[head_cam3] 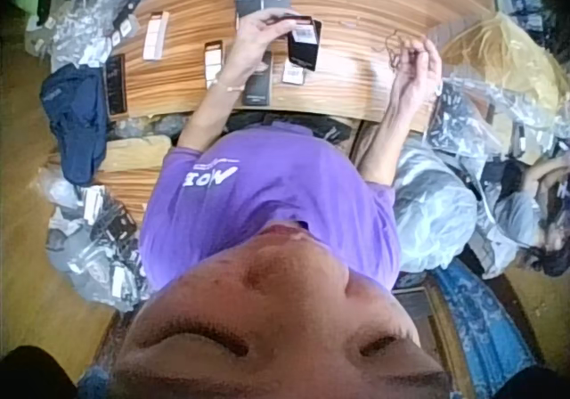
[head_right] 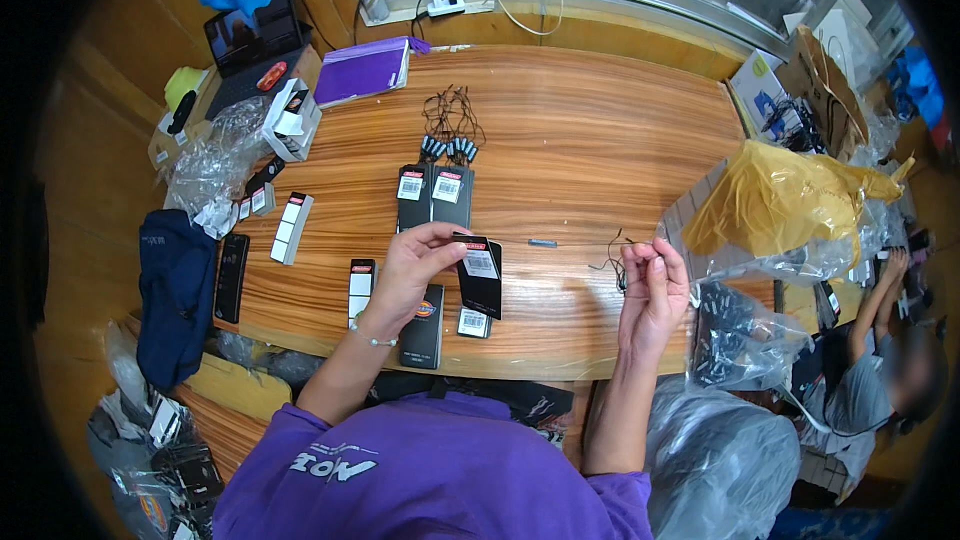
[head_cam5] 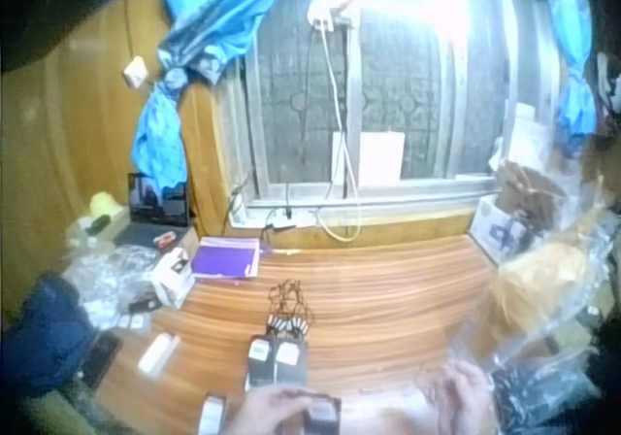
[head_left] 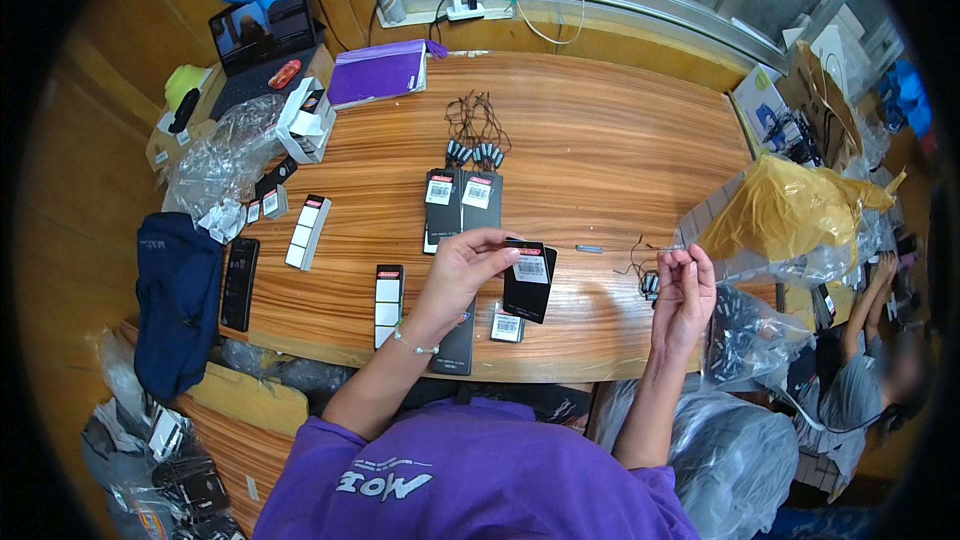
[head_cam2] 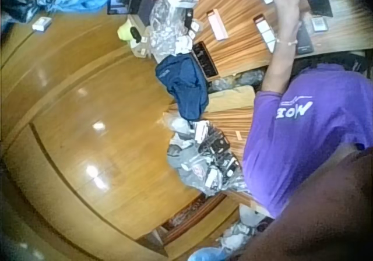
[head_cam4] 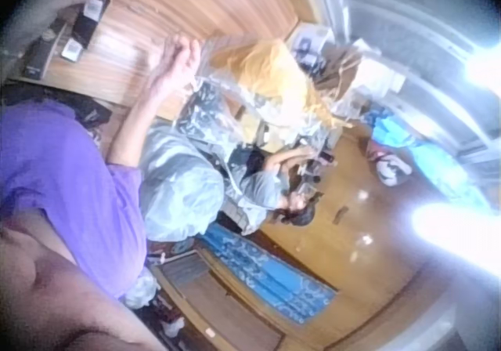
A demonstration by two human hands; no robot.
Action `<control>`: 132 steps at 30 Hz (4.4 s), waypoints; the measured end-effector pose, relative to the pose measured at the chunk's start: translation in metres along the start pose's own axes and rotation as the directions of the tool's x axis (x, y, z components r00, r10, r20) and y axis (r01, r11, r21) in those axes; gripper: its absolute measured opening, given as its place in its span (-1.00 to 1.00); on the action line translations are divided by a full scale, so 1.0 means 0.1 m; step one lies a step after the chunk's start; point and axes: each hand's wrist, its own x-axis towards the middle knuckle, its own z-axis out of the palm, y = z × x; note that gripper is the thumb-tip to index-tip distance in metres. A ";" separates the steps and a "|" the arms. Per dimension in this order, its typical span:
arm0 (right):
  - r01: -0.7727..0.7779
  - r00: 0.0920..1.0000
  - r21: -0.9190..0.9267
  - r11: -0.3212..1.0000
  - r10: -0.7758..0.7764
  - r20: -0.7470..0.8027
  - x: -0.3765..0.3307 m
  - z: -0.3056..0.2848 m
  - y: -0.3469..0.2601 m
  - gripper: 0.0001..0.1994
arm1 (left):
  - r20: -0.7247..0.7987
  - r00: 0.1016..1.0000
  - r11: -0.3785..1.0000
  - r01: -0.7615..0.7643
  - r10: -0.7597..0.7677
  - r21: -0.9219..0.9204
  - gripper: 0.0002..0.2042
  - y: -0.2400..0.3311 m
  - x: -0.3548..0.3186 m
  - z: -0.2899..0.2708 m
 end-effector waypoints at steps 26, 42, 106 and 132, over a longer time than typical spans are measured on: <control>0.033 0.965 -0.623 0.782 0.136 0.223 -0.32 0.78 0.28 -0.87 | -0.024 0.970 0.905 -0.215 0.240 0.367 -0.83 0.06 0.03 0.12; 0.158 0.939 -0.747 0.645 0.136 0.316 -0.31 0.87 0.44 -0.82 | -0.009 0.982 0.930 -0.176 0.189 0.324 -0.86 -0.06 0.00 0.21; -0.655 0.709 -0.002 0.755 0.616 0.344 -0.36 0.46 0.35 -0.87 | 0.675 0.560 -0.046 -0.753 0.481 0.657 -0.80 0.19 -0.03 0.29; -0.109 0.939 -0.097 0.989 0.134 0.315 -0.17 0.64 0.10 -0.87 | 0.129 0.906 0.450 -0.319 0.404 0.834 -0.78 0.24 -0.25 -0.90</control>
